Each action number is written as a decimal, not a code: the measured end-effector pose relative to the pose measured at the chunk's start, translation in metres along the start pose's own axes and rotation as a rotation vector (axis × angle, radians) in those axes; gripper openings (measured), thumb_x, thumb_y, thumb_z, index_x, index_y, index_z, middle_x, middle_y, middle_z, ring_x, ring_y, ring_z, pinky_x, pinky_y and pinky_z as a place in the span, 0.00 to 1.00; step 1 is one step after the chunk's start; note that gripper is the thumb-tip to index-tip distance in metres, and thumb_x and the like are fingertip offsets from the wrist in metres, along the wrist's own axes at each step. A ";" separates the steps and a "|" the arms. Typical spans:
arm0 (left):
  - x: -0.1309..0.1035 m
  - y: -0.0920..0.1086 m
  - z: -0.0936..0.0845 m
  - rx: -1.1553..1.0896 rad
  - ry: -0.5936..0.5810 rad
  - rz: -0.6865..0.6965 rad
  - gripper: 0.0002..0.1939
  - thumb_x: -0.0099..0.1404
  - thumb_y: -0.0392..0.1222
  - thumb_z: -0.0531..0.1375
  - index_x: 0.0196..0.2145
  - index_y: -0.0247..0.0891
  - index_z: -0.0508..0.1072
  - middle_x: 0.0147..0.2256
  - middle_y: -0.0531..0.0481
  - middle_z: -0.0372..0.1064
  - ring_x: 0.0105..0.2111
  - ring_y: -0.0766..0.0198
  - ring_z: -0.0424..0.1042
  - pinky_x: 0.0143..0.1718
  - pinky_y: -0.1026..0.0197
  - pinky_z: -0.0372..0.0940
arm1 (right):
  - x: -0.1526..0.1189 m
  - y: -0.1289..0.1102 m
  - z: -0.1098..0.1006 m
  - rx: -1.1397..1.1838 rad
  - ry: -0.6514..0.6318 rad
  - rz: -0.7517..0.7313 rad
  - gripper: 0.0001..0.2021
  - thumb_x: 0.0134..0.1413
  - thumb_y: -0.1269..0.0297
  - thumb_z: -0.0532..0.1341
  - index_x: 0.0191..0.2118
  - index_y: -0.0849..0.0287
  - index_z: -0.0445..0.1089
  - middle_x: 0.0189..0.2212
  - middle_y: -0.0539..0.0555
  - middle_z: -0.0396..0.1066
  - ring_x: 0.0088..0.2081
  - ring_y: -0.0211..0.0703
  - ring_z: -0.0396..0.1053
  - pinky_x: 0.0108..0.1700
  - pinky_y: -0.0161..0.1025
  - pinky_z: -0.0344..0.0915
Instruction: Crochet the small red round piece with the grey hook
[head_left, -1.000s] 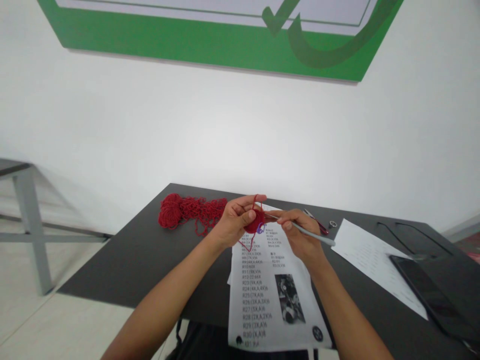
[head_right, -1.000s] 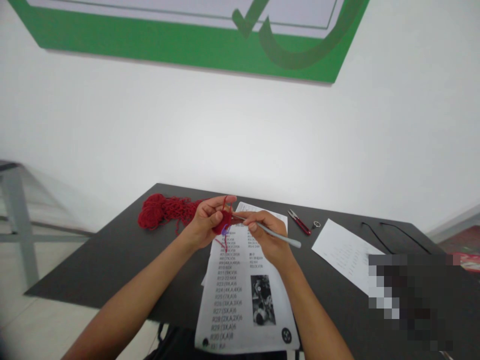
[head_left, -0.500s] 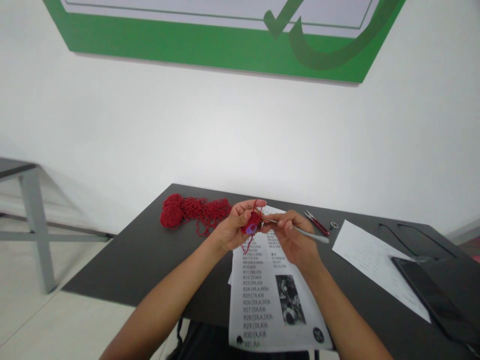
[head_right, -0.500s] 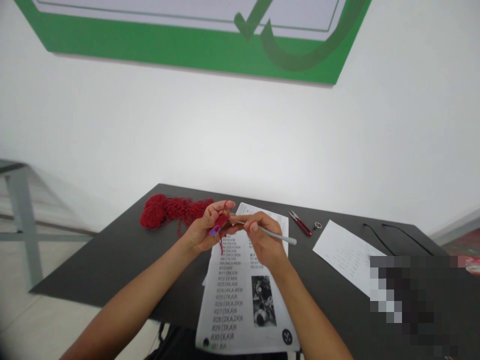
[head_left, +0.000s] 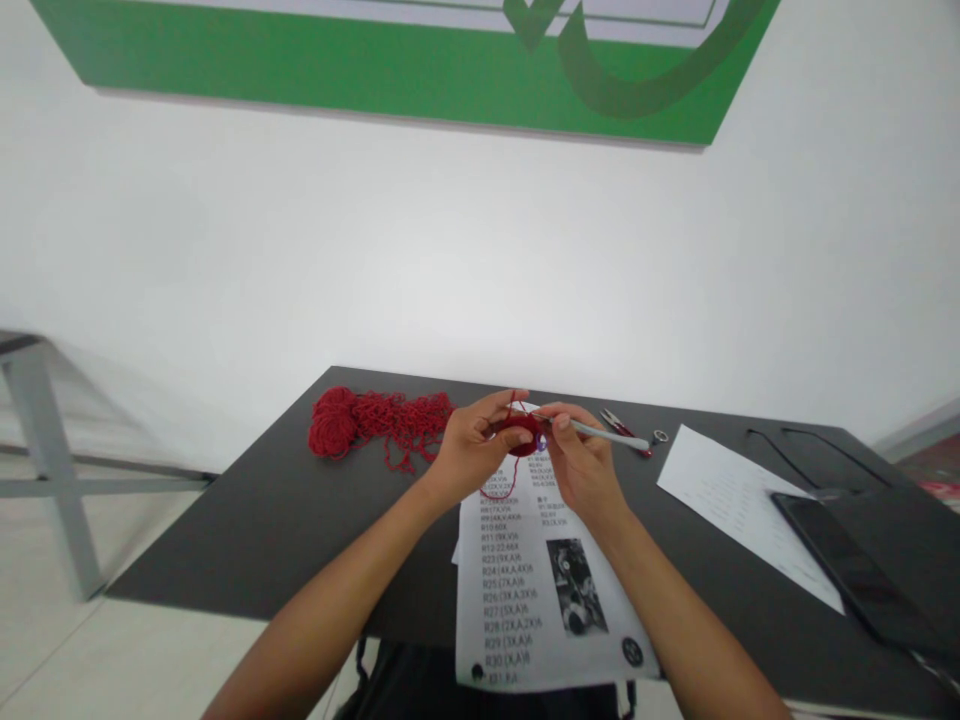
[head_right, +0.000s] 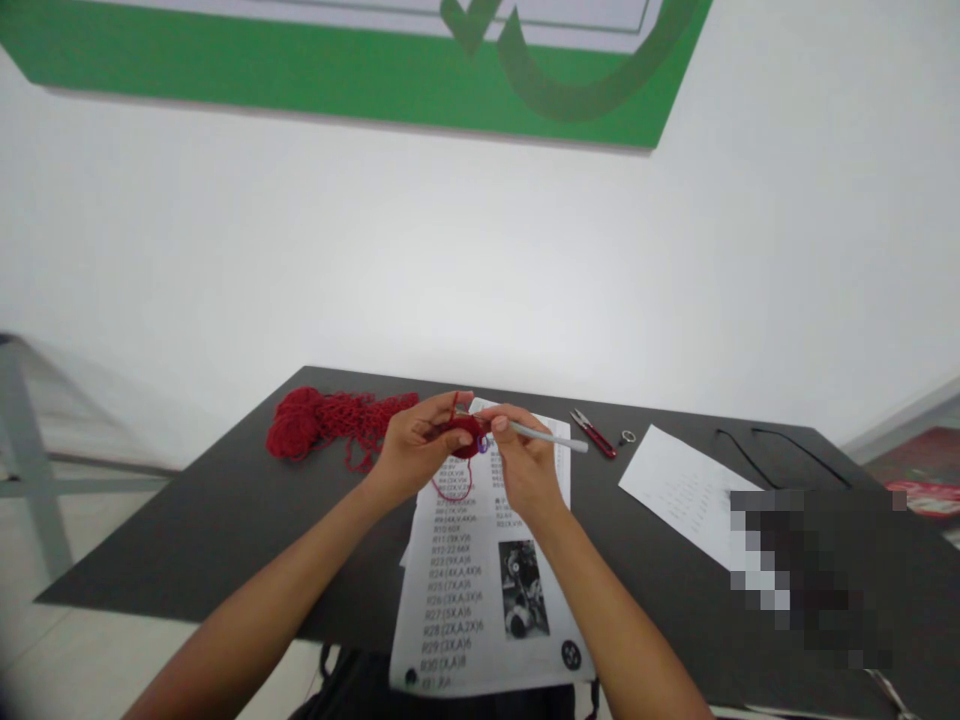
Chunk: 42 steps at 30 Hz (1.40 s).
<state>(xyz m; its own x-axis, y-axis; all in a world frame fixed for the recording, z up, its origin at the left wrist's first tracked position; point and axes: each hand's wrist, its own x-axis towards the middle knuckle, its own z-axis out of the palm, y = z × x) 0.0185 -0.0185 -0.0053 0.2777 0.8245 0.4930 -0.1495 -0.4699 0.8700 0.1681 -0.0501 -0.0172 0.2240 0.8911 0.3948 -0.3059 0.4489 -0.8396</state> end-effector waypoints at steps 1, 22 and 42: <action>0.000 0.000 0.001 -0.004 -0.005 -0.007 0.24 0.58 0.41 0.70 0.52 0.36 0.76 0.33 0.47 0.81 0.31 0.61 0.79 0.35 0.60 0.76 | 0.000 -0.001 -0.001 -0.044 0.011 -0.018 0.15 0.53 0.48 0.70 0.36 0.53 0.77 0.34 0.52 0.80 0.36 0.44 0.75 0.41 0.43 0.72; -0.003 0.000 0.006 -0.174 -0.034 -0.151 0.29 0.54 0.39 0.72 0.54 0.33 0.75 0.34 0.46 0.82 0.30 0.62 0.79 0.35 0.62 0.75 | 0.003 -0.021 -0.008 -0.370 0.023 -0.251 0.15 0.66 0.49 0.59 0.36 0.55 0.70 0.32 0.51 0.75 0.35 0.42 0.73 0.40 0.41 0.70; -0.005 -0.005 0.007 0.097 0.021 0.085 0.24 0.60 0.38 0.67 0.54 0.35 0.76 0.34 0.47 0.82 0.29 0.63 0.79 0.31 0.62 0.76 | 0.000 -0.019 -0.013 -0.741 -0.255 -0.745 0.08 0.65 0.72 0.59 0.45 0.52 0.69 0.39 0.54 0.74 0.42 0.46 0.74 0.44 0.46 0.73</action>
<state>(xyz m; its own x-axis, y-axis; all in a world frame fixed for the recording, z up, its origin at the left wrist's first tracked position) 0.0247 -0.0225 -0.0123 0.2483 0.7862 0.5659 -0.0785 -0.5659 0.8207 0.1863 -0.0597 -0.0059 -0.1034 0.4370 0.8935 0.4820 0.8078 -0.3393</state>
